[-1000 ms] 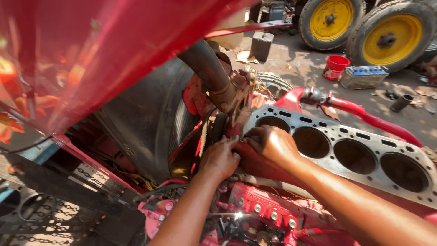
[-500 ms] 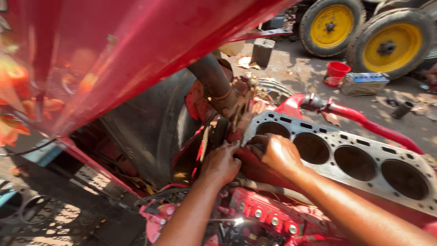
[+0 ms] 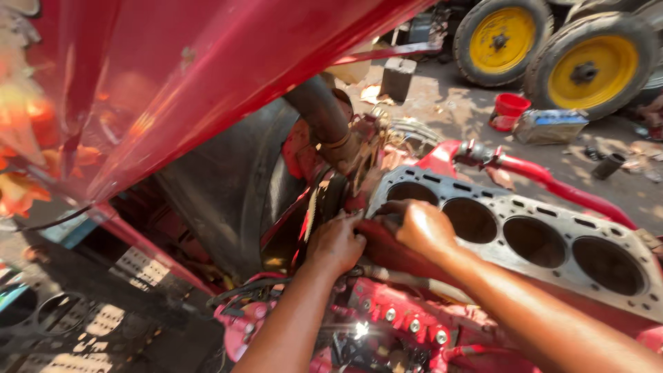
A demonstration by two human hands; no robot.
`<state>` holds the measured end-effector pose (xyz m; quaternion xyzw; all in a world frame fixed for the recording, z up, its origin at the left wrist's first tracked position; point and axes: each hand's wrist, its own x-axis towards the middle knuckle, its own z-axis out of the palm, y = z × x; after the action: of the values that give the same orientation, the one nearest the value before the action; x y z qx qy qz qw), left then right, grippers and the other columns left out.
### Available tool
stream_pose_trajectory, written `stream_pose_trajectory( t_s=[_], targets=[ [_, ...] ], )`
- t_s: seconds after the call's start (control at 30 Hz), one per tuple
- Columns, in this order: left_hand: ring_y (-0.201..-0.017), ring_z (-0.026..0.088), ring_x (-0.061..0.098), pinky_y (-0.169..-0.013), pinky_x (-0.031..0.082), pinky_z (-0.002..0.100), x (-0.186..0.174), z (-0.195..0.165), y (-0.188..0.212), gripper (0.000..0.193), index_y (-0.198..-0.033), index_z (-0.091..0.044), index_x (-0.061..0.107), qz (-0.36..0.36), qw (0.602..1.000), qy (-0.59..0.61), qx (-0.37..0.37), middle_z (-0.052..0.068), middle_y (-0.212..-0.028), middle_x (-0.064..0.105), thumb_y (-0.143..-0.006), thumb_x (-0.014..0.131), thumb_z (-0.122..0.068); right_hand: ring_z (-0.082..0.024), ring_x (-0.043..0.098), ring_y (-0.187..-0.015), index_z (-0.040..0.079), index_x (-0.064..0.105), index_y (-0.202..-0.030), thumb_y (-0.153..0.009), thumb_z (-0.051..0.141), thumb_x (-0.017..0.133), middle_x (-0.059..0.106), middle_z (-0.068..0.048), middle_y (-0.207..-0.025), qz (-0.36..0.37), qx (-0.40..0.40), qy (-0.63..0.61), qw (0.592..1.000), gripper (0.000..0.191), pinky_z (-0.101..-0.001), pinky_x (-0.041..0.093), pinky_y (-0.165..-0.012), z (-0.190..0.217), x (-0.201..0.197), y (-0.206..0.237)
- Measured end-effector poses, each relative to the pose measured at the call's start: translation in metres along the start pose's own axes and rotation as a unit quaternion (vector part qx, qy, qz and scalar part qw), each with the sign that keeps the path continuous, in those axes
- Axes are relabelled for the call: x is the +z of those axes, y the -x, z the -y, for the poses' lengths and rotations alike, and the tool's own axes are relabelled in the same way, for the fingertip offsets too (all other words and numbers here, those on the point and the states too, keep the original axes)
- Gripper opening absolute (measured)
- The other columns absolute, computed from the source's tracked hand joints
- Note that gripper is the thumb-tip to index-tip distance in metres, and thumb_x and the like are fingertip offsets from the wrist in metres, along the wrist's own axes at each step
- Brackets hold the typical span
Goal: The person uses a scraper to clean the surface of a red engine block, focusing on the cylinder head area. They repeatedly scrape and wipe the metal surface to remove residue or debris.
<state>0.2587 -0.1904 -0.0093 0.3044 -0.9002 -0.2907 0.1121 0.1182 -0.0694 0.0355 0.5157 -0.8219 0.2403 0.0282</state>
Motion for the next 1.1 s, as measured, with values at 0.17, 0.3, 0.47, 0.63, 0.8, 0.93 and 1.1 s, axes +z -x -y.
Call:
stream_pose_trajectory(
  t_s=[0.17, 0.3, 0.47, 0.63, 0.8, 0.93, 1.1],
  targets=[
    [-0.123, 0.038, 0.058, -0.105, 0.046, 0.046, -0.002, 0.000, 0.002, 0.046, -0.126, -0.018, 0.069, -0.057, 0.997, 0.015, 0.058, 0.018, -0.138, 0.059, -0.081, 0.062, -0.019, -0.039, 0.071, -0.094, 0.020, 0.080, -0.106, -0.086, 0.039, 0.067, 0.077, -0.015, -0.099, 0.031, -0.019, 0.008, 0.999, 0.030, -0.0505, 0.056, -0.081, -0.001, -0.006, 0.002],
    [-0.125, 0.034, 0.060, -0.108, 0.046, 0.044, -0.004, 0.000, 0.003, 0.051, -0.132, -0.020, 0.065, -0.036, 0.999, 0.022, 0.030, 0.014, -0.136, 0.064, -0.082, 0.060, -0.021, -0.040, 0.070, -0.092, 0.020, 0.079, -0.107, -0.083, 0.039, 0.068, 0.076, -0.014, -0.101, 0.047, 0.005, 0.002, 0.999, 0.032, -0.0520, 0.055, -0.078, 0.000, -0.006, -0.002],
    [-0.129, 0.035, 0.056, -0.109, 0.043, 0.044, 0.001, 0.001, 0.001, 0.052, -0.134, -0.018, 0.065, -0.044, 0.998, 0.004, 0.050, 0.015, -0.142, 0.058, -0.083, 0.060, -0.021, -0.039, 0.071, -0.094, 0.020, 0.079, -0.109, -0.088, 0.043, 0.066, 0.076, -0.014, -0.101, 0.060, -0.004, 0.030, 0.998, 0.033, -0.0509, 0.056, -0.080, 0.005, -0.005, -0.003],
    [-0.133, 0.035, 0.052, -0.112, 0.040, 0.043, 0.001, 0.005, -0.003, 0.055, -0.138, -0.020, 0.063, -0.042, 0.999, 0.000, 0.028, 0.018, -0.147, 0.051, -0.083, 0.061, -0.023, -0.037, 0.071, -0.096, 0.019, 0.079, -0.109, -0.085, 0.042, 0.068, 0.076, -0.014, -0.102, 0.045, 0.003, 0.011, 0.999, 0.035, -0.0503, 0.056, -0.080, 0.005, -0.011, 0.006],
    [-0.135, 0.034, 0.053, -0.113, 0.041, 0.042, 0.000, 0.003, -0.001, 0.056, -0.140, -0.020, 0.060, -0.029, 0.999, 0.002, 0.015, 0.018, -0.148, 0.053, -0.084, 0.061, -0.026, -0.036, 0.071, -0.098, 0.021, 0.078, -0.112, -0.085, 0.043, 0.069, 0.077, -0.012, -0.105, 0.077, 0.012, 0.030, 0.997, 0.035, -0.0483, 0.056, -0.083, -0.001, -0.012, -0.001],
    [-0.132, 0.037, 0.053, -0.111, 0.041, 0.043, -0.001, -0.003, -0.001, 0.058, -0.141, -0.023, 0.059, -0.022, 1.000, -0.007, -0.002, 0.019, -0.152, 0.046, -0.084, 0.061, -0.025, -0.037, 0.070, -0.097, 0.020, 0.076, -0.114, -0.081, 0.044, 0.073, 0.075, -0.014, -0.106, 0.048, -0.027, 0.047, 0.997, 0.040, -0.0481, 0.055, -0.082, -0.015, -0.022, 0.004],
    [-0.133, 0.036, 0.053, -0.112, 0.041, 0.043, -0.006, -0.006, 0.004, 0.058, -0.141, -0.023, 0.060, -0.035, 0.999, 0.006, 0.006, 0.019, -0.150, 0.049, -0.083, 0.060, -0.023, -0.034, 0.072, -0.098, 0.028, 0.079, -0.113, -0.082, 0.034, 0.068, 0.077, -0.010, -0.103, 0.096, -0.037, 0.059, 0.993, 0.034, -0.0466, 0.056, -0.084, -0.014, -0.022, 0.002]
  ],
)
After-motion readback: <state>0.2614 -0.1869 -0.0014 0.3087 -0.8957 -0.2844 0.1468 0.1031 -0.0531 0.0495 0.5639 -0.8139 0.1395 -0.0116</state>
